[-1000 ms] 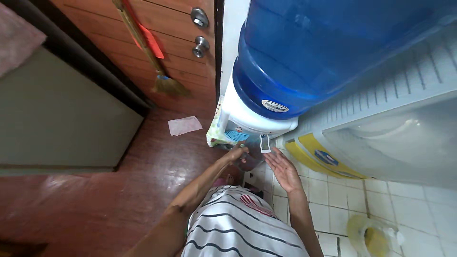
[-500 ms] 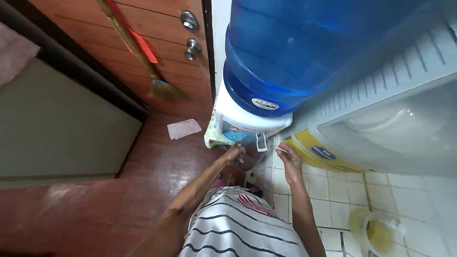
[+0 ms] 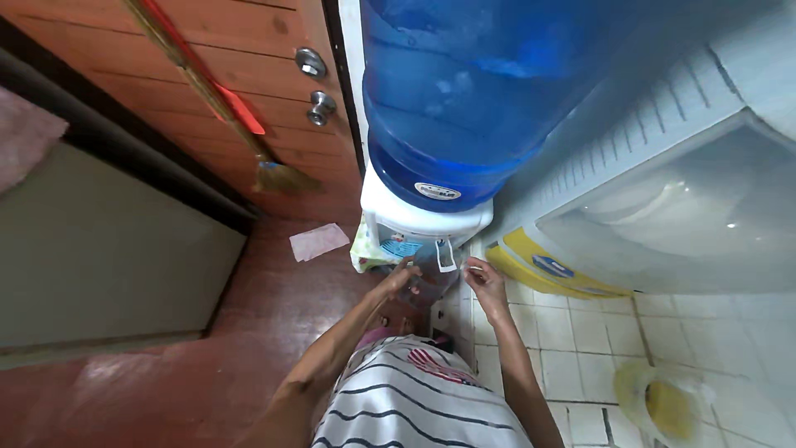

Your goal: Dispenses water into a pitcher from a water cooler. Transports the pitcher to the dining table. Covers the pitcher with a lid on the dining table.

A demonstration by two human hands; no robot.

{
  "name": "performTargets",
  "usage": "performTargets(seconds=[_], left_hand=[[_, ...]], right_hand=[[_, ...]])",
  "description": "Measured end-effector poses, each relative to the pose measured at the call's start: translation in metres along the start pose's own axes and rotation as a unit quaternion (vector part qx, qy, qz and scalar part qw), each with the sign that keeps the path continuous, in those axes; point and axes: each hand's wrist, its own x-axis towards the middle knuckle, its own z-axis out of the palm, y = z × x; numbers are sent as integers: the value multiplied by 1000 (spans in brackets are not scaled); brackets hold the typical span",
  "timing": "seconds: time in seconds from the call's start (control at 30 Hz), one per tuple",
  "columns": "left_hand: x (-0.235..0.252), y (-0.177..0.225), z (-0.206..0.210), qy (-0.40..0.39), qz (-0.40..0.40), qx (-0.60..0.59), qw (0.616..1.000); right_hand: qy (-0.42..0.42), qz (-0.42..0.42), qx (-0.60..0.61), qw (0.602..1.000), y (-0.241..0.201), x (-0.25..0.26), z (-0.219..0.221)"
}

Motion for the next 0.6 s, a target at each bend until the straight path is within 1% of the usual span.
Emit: performTargets(seconds=[0.27,0.43,0.6], left_hand=[[0,1,2,10,-5,9,1000],[2,-2,2,12,-2,19,1000],[2,-2,2,10,-2,16,1000]], right_hand=[[-70,13,-18,997,-3,1,8],[-61,2,-43,997,-3,4,14],[-63,11,-28,998,-6,5,21]])
